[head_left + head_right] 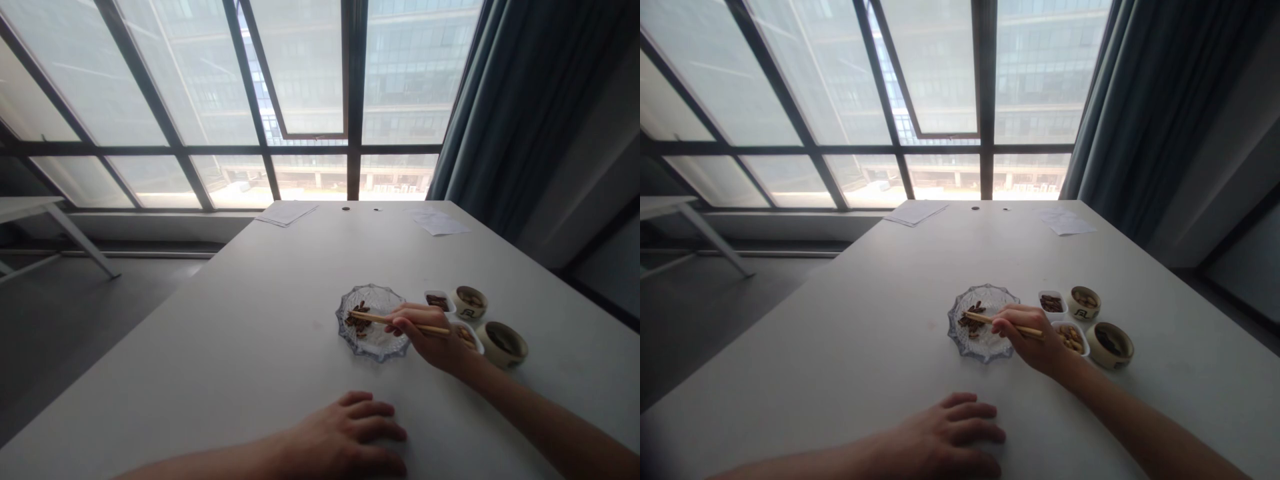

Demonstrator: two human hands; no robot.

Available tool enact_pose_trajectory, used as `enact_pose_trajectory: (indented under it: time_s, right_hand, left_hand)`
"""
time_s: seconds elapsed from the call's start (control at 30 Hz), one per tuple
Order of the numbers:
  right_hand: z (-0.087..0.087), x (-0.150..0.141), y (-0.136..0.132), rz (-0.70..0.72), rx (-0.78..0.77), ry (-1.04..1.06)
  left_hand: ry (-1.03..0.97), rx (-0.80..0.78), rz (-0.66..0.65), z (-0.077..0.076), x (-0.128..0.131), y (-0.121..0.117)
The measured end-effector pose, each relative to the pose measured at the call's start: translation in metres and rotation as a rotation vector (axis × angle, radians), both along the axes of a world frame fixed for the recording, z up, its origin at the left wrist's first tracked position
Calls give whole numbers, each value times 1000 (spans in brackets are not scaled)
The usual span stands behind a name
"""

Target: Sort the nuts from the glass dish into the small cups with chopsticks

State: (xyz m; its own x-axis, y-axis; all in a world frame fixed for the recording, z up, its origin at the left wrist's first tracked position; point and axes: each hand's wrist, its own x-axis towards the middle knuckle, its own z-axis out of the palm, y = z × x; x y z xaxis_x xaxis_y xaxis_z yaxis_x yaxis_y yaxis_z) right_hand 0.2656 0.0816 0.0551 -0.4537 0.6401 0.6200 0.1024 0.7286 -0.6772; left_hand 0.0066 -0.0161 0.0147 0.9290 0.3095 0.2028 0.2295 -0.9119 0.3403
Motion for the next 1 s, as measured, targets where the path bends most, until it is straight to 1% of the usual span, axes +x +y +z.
enact_pose_trajectory:
  time_s: [0.13,0.23,0.3,0.37,0.43,0.5,0.6,0.67,0.77,0.83,0.9,1.0]
  right_hand:
    - [-10,0,-1,-68,-49,32]
    - [-11,4,-3,-111,-69,46]
    - [-5,11,-6,-145,-60,70]
    - [5,22,-11,-210,-27,105]
    - [17,38,-19,-323,11,148]
    - [27,59,-28,-455,8,209]
    - [36,95,-40,-632,0,245]
    - [36,118,-46,-713,-12,253]
    - [27,141,-51,-777,-31,229]
    - [19,147,-54,-807,-49,235]
    - [14,147,-56,-838,-80,259]
    - [12,143,-56,-870,-127,282]
  left_hand:
    - [-4,-3,-10,-1,0,0]
    - [-1,-5,-11,-4,0,1]
    - [-3,-8,-9,-6,0,1]
    - [-7,-13,-5,-7,0,1]
    - [-10,-20,-2,-7,0,0]
    - [-3,-38,-7,-5,0,-1]
    - [22,-67,-13,2,1,-2]
    - [43,-69,-2,7,1,-2]
    - [67,-65,6,13,3,-2]
    - [77,-69,3,15,3,-1]
    - [74,-74,3,14,2,-1]
    - [46,-72,-7,11,1,0]
